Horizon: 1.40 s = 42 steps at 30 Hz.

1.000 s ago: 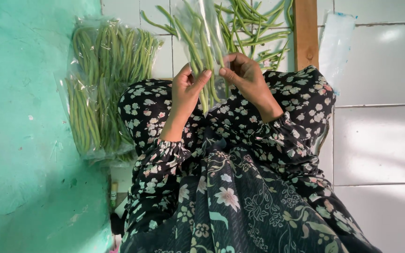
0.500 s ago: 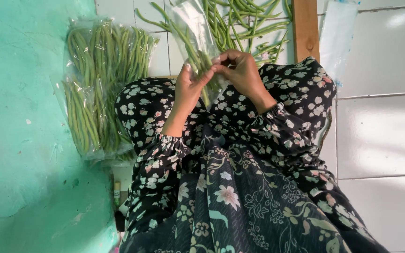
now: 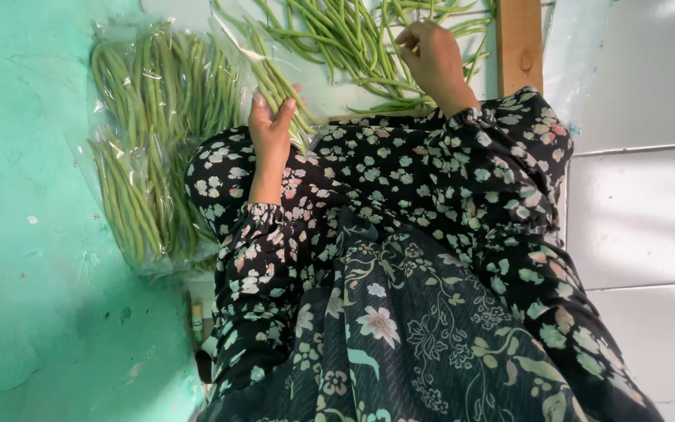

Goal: Packing long green beans into clear plastic bags

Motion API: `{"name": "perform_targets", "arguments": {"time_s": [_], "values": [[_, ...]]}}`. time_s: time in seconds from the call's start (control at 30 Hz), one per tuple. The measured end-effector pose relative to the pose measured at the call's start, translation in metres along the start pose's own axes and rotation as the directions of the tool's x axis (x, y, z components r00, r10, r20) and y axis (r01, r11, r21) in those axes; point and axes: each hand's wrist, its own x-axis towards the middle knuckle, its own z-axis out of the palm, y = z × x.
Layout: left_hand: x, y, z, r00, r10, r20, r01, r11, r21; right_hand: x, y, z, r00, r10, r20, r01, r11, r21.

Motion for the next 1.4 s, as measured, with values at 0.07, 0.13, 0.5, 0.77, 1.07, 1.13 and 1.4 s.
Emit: {"name": "perform_targets", "arguments": {"time_s": [0.07,0.13,0.5,0.77,1.07,1.13,1.4], "values": [[0.006,-0.020,-0.001,1.000,0.019,0.023,-0.017,0.996,-0.088,-0.002,-0.011,0.013,0.977,0.164,0.139,-0.152,0.984,-0.097],[0.011,-0.028,0.000,0.998,0.047,0.046,-0.038,0.983,-0.179,0.001,-0.025,0.024,0.910,0.328,0.253,-0.278,0.936,-0.214],[0.012,-0.023,0.004,0.996,-0.003,0.090,0.019,0.984,-0.177,0.002,-0.015,0.071,0.733,0.531,0.425,-0.253,0.793,-0.553],[0.010,-0.018,0.008,0.995,-0.008,0.100,0.035,0.960,-0.276,-0.001,-0.048,0.017,0.927,0.310,0.210,-0.347,0.921,0.175],[0.002,0.008,0.014,0.979,0.005,0.204,0.045,0.970,-0.238,-0.016,-0.078,-0.018,0.830,0.463,0.310,-0.527,0.471,0.707],[-0.001,0.012,0.015,0.975,-0.011,0.222,0.062,0.972,-0.225,-0.022,-0.089,-0.025,0.820,0.468,0.330,-0.515,0.351,0.782],[-0.006,-0.003,0.016,0.975,0.113,0.191,-0.127,0.990,0.061,-0.042,-0.097,-0.049,0.942,0.335,-0.028,-0.262,0.784,0.562]]}}
